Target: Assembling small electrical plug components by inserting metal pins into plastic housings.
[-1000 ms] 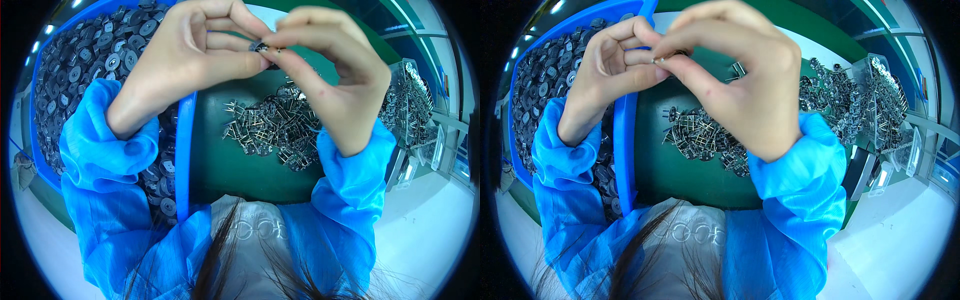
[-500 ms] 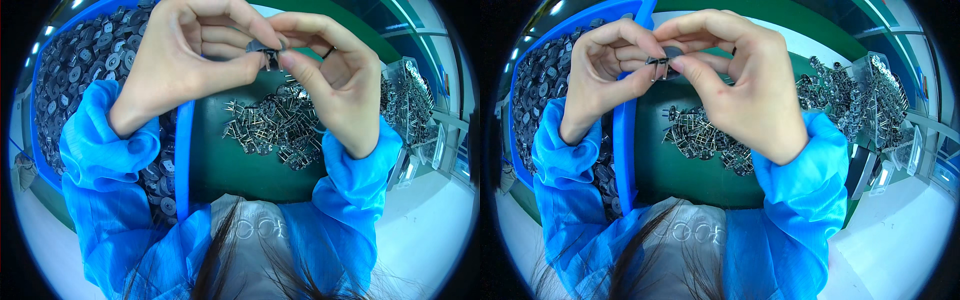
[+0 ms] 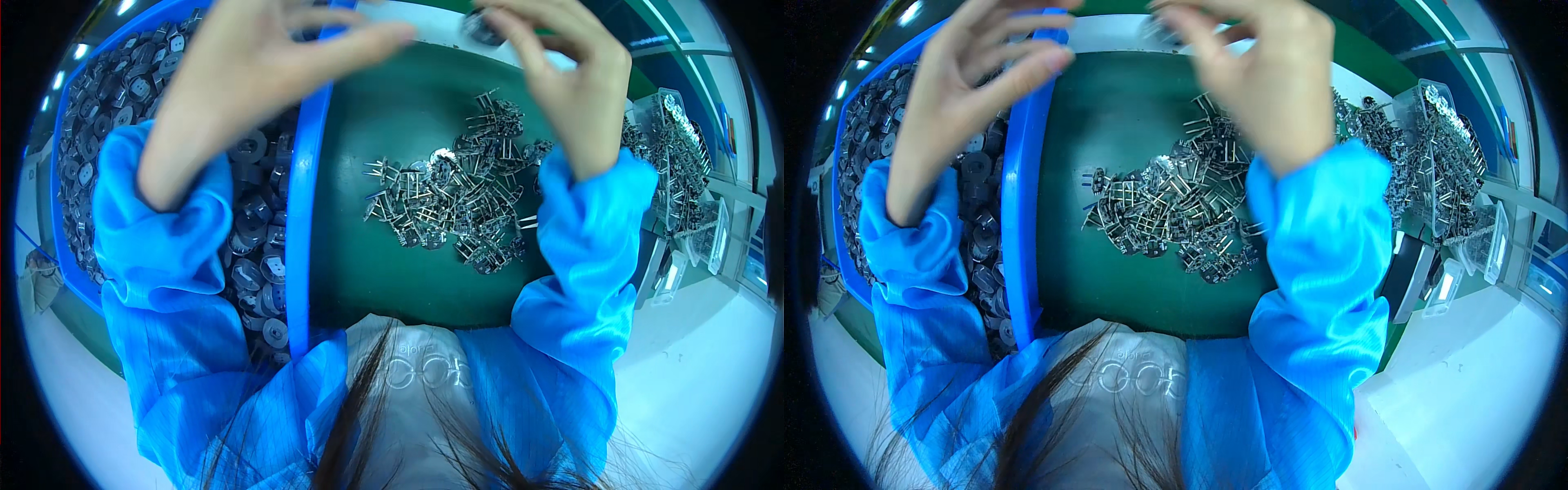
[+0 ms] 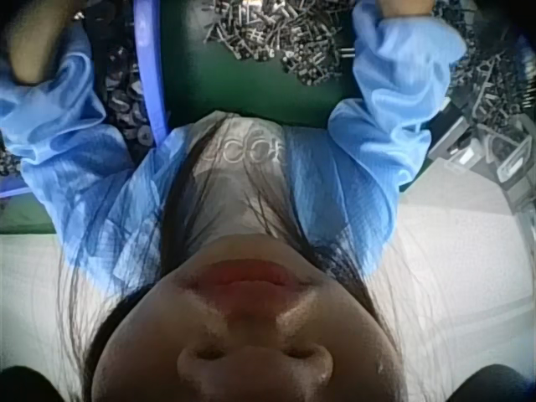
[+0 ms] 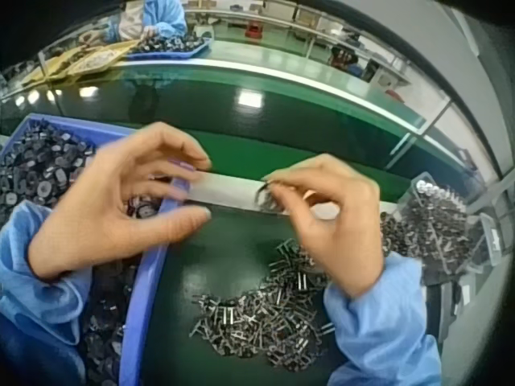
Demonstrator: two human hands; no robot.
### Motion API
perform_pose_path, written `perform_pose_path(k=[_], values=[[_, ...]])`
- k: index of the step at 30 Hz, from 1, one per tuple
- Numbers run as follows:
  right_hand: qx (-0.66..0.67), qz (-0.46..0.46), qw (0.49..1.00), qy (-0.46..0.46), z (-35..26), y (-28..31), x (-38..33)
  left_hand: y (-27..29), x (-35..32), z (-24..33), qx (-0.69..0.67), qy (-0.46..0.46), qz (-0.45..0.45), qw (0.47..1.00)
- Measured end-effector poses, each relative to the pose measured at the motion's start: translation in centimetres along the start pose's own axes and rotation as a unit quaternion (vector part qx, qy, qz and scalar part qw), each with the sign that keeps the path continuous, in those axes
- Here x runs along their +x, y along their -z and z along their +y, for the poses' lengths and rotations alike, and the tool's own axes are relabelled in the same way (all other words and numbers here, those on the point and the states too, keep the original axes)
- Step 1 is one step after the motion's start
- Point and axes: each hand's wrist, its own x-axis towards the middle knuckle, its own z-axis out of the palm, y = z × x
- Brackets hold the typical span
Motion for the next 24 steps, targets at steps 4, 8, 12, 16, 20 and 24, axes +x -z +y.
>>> perform_pose_path(k=[4, 8, 12, 16, 20, 24], values=[[-0.059, 0.0, 0.997, -0.059, 8.3, 0.4, 1.8, 6.8, -2.3, -2.8, 0.493, -0.087, 0.051, 0.864], [-0.15, -0.104, 0.968, -0.17, 17.9, 1.5, 0.3, 8.5, -2.0, -7.4, 0.608, -0.067, -0.068, 0.788], [-0.259, -0.026, 0.966, 0.007, 10.5, 1.3, 0.5, 10.0, -1.6, -6.8, 0.527, 0.07, -0.204, 0.822], [0.0, -0.323, 0.945, 0.057, 5.5, 1.2, 0.1, 8.4, -1.8, -4.4, 0.485, 0.122, -0.155, 0.852], [0.012, -0.384, 0.92, 0.082, 4.4, 0.8, -0.9, 7.6, -1.7, -3.9, 0.484, 0.23, -0.139, 0.833], [0.014, -0.378, 0.925, 0.04, 4.2, 1.1, -1.0, 9.0, -2.6, -4.6, 0.5, 0.015, -0.248, 0.83]])
